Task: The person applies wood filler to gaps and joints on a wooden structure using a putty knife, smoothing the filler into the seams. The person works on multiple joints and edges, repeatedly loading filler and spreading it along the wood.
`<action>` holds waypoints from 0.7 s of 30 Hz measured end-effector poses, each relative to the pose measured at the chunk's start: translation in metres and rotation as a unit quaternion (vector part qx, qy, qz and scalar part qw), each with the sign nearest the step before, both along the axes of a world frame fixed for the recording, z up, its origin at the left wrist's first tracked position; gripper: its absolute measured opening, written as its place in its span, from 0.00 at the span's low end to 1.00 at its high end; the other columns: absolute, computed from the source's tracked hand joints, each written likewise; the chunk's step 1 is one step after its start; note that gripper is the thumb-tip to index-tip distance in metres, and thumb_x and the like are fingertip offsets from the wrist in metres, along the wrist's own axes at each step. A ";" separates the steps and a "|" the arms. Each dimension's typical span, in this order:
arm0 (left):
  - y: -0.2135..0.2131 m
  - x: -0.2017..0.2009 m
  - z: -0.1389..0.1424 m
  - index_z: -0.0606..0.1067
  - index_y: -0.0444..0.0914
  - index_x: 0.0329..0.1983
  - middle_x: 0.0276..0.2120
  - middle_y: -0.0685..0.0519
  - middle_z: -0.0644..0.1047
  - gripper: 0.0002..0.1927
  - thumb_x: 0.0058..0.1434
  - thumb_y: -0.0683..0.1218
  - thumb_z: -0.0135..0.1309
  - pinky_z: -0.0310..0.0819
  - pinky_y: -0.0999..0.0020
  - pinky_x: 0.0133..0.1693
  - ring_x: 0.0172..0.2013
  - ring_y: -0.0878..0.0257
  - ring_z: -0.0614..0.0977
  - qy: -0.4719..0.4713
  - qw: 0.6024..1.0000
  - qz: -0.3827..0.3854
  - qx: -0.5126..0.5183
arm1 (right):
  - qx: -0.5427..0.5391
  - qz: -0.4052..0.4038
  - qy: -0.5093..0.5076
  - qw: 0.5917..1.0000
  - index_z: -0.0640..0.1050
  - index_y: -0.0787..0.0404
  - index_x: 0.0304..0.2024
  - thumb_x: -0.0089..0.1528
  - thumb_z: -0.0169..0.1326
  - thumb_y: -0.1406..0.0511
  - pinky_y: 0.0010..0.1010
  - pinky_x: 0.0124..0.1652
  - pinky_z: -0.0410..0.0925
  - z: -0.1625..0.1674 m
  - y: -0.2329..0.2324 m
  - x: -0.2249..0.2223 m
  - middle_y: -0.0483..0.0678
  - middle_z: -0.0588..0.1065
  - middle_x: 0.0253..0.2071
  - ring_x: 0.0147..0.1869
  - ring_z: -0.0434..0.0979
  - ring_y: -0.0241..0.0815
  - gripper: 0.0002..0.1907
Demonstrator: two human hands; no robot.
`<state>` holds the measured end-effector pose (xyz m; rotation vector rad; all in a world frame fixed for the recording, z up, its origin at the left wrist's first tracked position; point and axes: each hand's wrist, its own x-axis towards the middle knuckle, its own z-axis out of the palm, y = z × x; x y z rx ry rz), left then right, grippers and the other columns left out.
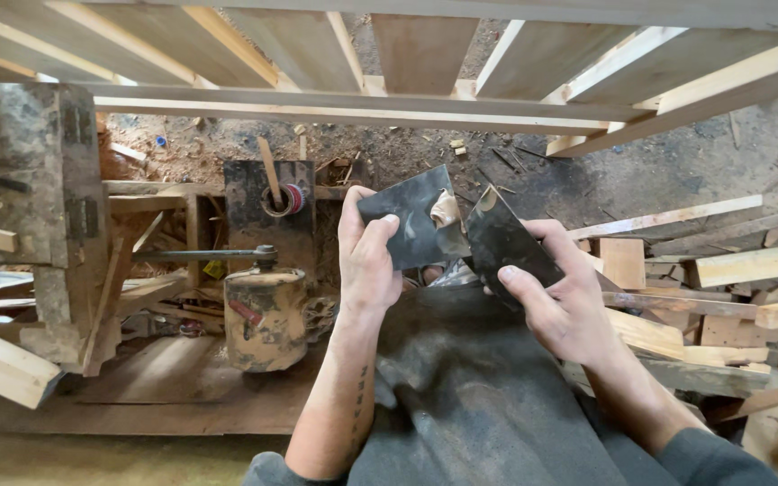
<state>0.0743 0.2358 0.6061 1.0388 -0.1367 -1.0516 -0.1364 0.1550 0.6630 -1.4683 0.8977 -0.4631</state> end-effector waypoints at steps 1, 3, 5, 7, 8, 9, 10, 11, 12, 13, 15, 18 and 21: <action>-0.002 0.000 0.000 0.64 0.38 0.44 0.33 0.52 0.73 0.10 0.61 0.34 0.44 0.73 0.69 0.29 0.30 0.66 0.76 0.021 1.000 -0.004 0.014 | -0.006 -0.001 0.014 1.000 0.71 0.66 0.55 0.64 0.52 0.73 0.26 0.41 0.75 -0.002 0.001 -0.001 0.49 0.80 0.39 0.39 0.81 0.33 0.16; -0.004 0.000 0.000 0.64 0.40 0.43 0.30 0.53 0.73 0.12 0.58 0.35 0.43 0.74 0.68 0.26 0.28 0.67 0.76 0.060 0.997 -0.006 0.044 | 0.070 -0.007 -0.015 0.997 0.71 0.65 0.54 0.62 0.53 0.73 0.26 0.39 0.74 -0.007 0.004 -0.002 0.48 0.79 0.38 0.38 0.80 0.33 0.17; -0.006 0.000 0.000 0.64 0.38 0.44 0.32 0.52 0.73 0.11 0.60 0.34 0.44 0.73 0.69 0.29 0.30 0.66 0.76 0.027 1.000 -0.004 0.015 | 0.088 -0.005 -0.012 0.996 0.72 0.65 0.53 0.62 0.53 0.73 0.26 0.39 0.73 -0.011 0.008 -0.002 0.47 0.79 0.37 0.38 0.78 0.32 0.17; -0.008 -0.001 0.001 0.64 0.37 0.45 0.34 0.51 0.73 0.10 0.61 0.34 0.44 0.73 0.69 0.32 0.31 0.66 0.75 0.007 1.000 -0.007 -0.004 | 0.044 -0.001 0.029 0.999 0.72 0.65 0.53 0.62 0.54 0.73 0.25 0.39 0.71 -0.012 0.012 -0.002 0.46 0.78 0.38 0.39 0.74 0.31 0.16; -0.008 0.000 0.001 0.64 0.37 0.46 0.34 0.52 0.73 0.11 0.62 0.34 0.44 0.73 0.69 0.33 0.32 0.66 0.75 0.002 1.000 -0.007 -0.008 | 0.031 0.012 0.037 0.999 0.73 0.64 0.53 0.61 0.54 0.72 0.25 0.40 0.70 -0.013 0.014 -0.002 0.46 0.79 0.37 0.39 0.75 0.30 0.17; -0.009 0.001 0.002 0.64 0.36 0.46 0.35 0.52 0.73 0.11 0.62 0.34 0.44 0.73 0.70 0.34 0.33 0.67 0.75 -0.005 1.000 -0.005 -0.012 | 0.019 0.027 0.043 0.999 0.73 0.64 0.53 0.61 0.55 0.72 0.25 0.40 0.70 -0.013 0.014 -0.003 0.46 0.79 0.37 0.39 0.75 0.30 0.17; -0.009 0.003 0.003 0.64 0.37 0.46 0.34 0.51 0.73 0.11 0.62 0.34 0.44 0.73 0.69 0.33 0.32 0.66 0.75 0.003 1.000 -0.006 -0.015 | 0.006 0.040 0.049 0.998 0.73 0.63 0.53 0.60 0.55 0.72 0.25 0.41 0.70 -0.014 0.015 -0.003 0.46 0.79 0.36 0.40 0.75 0.30 0.17; -0.009 0.006 0.004 0.64 0.37 0.46 0.33 0.51 0.73 0.11 0.62 0.34 0.44 0.73 0.69 0.32 0.31 0.66 0.75 0.012 1.000 -0.008 -0.018 | 0.011 0.063 0.056 0.996 0.73 0.63 0.53 0.60 0.55 0.72 0.25 0.41 0.71 -0.014 0.014 -0.003 0.45 0.80 0.36 0.39 0.76 0.30 0.18; -0.009 0.008 0.005 0.64 0.38 0.46 0.32 0.51 0.73 0.11 0.61 0.34 0.44 0.73 0.69 0.31 0.31 0.66 0.76 0.021 1.000 -0.011 -0.020 | 0.016 0.084 0.064 0.994 0.73 0.63 0.53 0.60 0.55 0.72 0.25 0.41 0.71 -0.015 0.013 -0.004 0.45 0.80 0.35 0.39 0.77 0.30 0.18; -0.008 0.010 0.006 0.64 0.38 0.45 0.33 0.51 0.73 0.11 0.61 0.34 0.44 0.74 0.69 0.32 0.31 0.66 0.76 0.014 1.000 -0.004 -0.017 | 0.020 0.104 0.073 0.992 0.73 0.62 0.53 0.59 0.55 0.71 0.25 0.41 0.72 -0.016 0.012 -0.004 0.45 0.80 0.35 0.39 0.78 0.30 0.18; -0.005 0.013 0.008 0.65 0.37 0.45 0.34 0.53 0.73 0.11 0.61 0.34 0.44 0.74 0.69 0.33 0.32 0.66 0.76 0.003 1.000 0.007 -0.014 | 0.053 0.073 0.061 0.994 0.73 0.62 0.52 0.60 0.53 0.71 0.25 0.40 0.72 -0.020 0.008 -0.002 0.45 0.81 0.35 0.38 0.78 0.30 0.16; 0.002 0.012 0.009 0.65 0.37 0.44 0.34 0.53 0.73 0.10 0.62 0.33 0.45 0.75 0.69 0.34 0.32 0.66 0.77 -0.005 1.000 0.011 -0.021 | 0.115 -0.038 0.004 0.993 0.73 0.64 0.49 0.61 0.53 0.71 0.25 0.39 0.71 -0.023 0.004 -0.001 0.45 0.79 0.35 0.38 0.76 0.31 0.13; -0.001 0.006 0.009 0.65 0.38 0.46 0.35 0.54 0.72 0.12 0.61 0.33 0.46 0.73 0.71 0.33 0.33 0.69 0.75 -0.049 0.998 -0.013 0.042 | 0.162 -0.081 -0.025 0.983 0.71 0.64 0.46 0.59 0.53 0.70 0.26 0.37 0.72 -0.022 0.005 -0.002 0.45 0.78 0.34 0.35 0.77 0.32 0.13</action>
